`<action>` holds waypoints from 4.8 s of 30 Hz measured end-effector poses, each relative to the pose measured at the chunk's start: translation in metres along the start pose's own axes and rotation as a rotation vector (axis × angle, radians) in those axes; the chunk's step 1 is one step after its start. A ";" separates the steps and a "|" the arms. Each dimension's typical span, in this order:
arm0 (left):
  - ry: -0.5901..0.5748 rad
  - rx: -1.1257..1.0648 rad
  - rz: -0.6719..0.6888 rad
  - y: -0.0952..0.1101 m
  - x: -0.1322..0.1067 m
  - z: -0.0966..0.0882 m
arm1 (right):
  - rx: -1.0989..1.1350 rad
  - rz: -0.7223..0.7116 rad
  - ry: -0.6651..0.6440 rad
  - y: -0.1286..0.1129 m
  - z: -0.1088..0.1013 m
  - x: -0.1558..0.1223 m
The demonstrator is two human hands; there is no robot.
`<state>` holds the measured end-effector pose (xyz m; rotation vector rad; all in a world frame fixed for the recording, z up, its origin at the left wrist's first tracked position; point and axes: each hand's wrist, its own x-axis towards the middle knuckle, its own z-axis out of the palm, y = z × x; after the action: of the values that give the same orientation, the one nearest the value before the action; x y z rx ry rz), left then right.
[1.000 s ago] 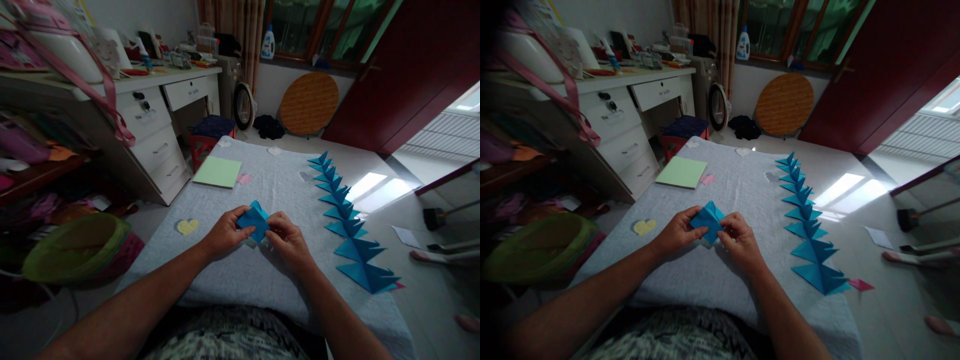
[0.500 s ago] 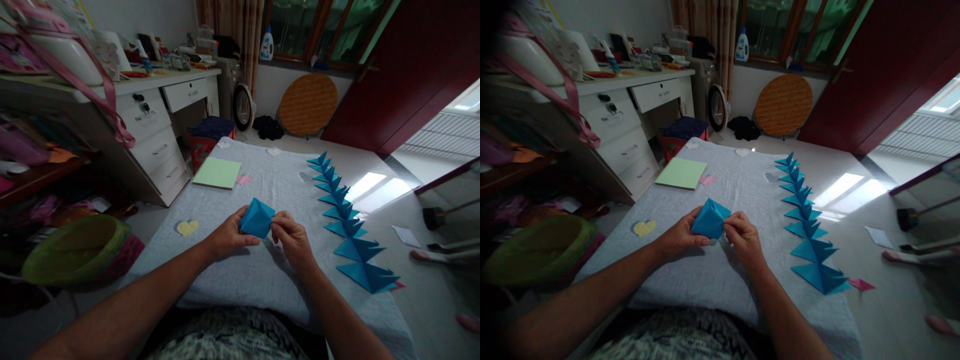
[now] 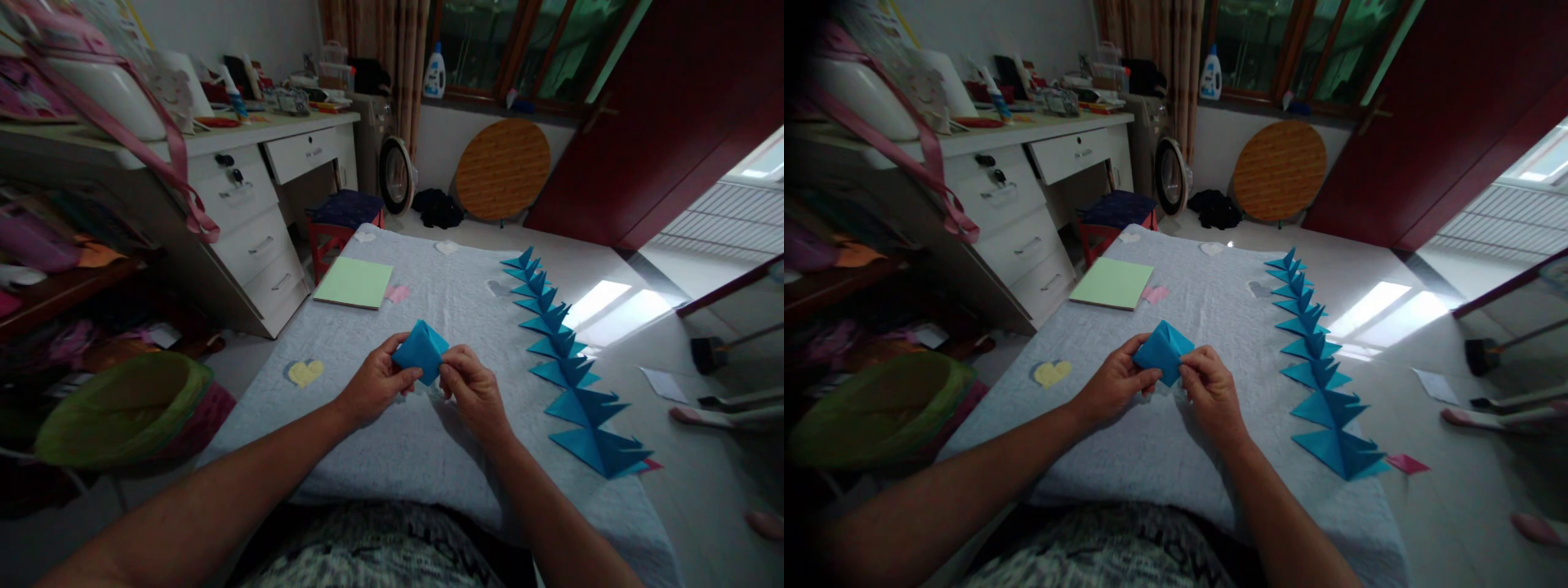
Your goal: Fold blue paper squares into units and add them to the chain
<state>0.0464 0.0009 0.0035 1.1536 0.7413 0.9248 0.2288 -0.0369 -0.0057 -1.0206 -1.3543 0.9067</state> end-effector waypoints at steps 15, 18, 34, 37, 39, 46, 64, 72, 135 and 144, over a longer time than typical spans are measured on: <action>-0.061 0.003 -0.089 -0.002 0.001 0.000 | -0.086 -0.031 -0.042 -0.001 0.002 -0.001; -0.053 -0.010 -0.111 -0.003 0.000 0.001 | -0.157 -0.054 -0.043 -0.001 0.003 0.000; -0.036 0.361 0.036 -0.002 -0.002 0.001 | -0.267 -0.100 -0.026 -0.011 0.006 0.000; -0.052 0.397 0.078 -0.003 -0.002 0.000 | -0.310 -0.168 -0.054 -0.012 0.007 0.001; -0.058 0.391 0.071 -0.003 -0.003 0.000 | -0.323 -0.179 -0.072 -0.013 0.006 0.000; -0.064 0.317 -0.008 -0.001 -0.003 -0.001 | -0.143 0.017 -0.028 -0.013 0.003 -0.003; -0.189 0.359 0.000 -0.002 -0.003 -0.006 | -0.081 0.155 -0.043 -0.019 0.002 0.002; -0.248 0.510 0.072 -0.001 -0.005 -0.004 | -0.084 0.186 -0.051 -0.014 0.002 0.000; -0.070 0.231 -0.037 -0.002 -0.001 -0.002 | -0.169 0.204 -0.288 -0.011 0.004 0.000; -0.104 0.169 -0.076 -0.003 -0.002 -0.004 | -0.145 0.207 -0.279 -0.010 0.003 -0.001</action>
<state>0.0425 0.0008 -0.0009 1.3024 0.7846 0.7441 0.2250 -0.0410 0.0034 -1.1942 -1.5848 1.1517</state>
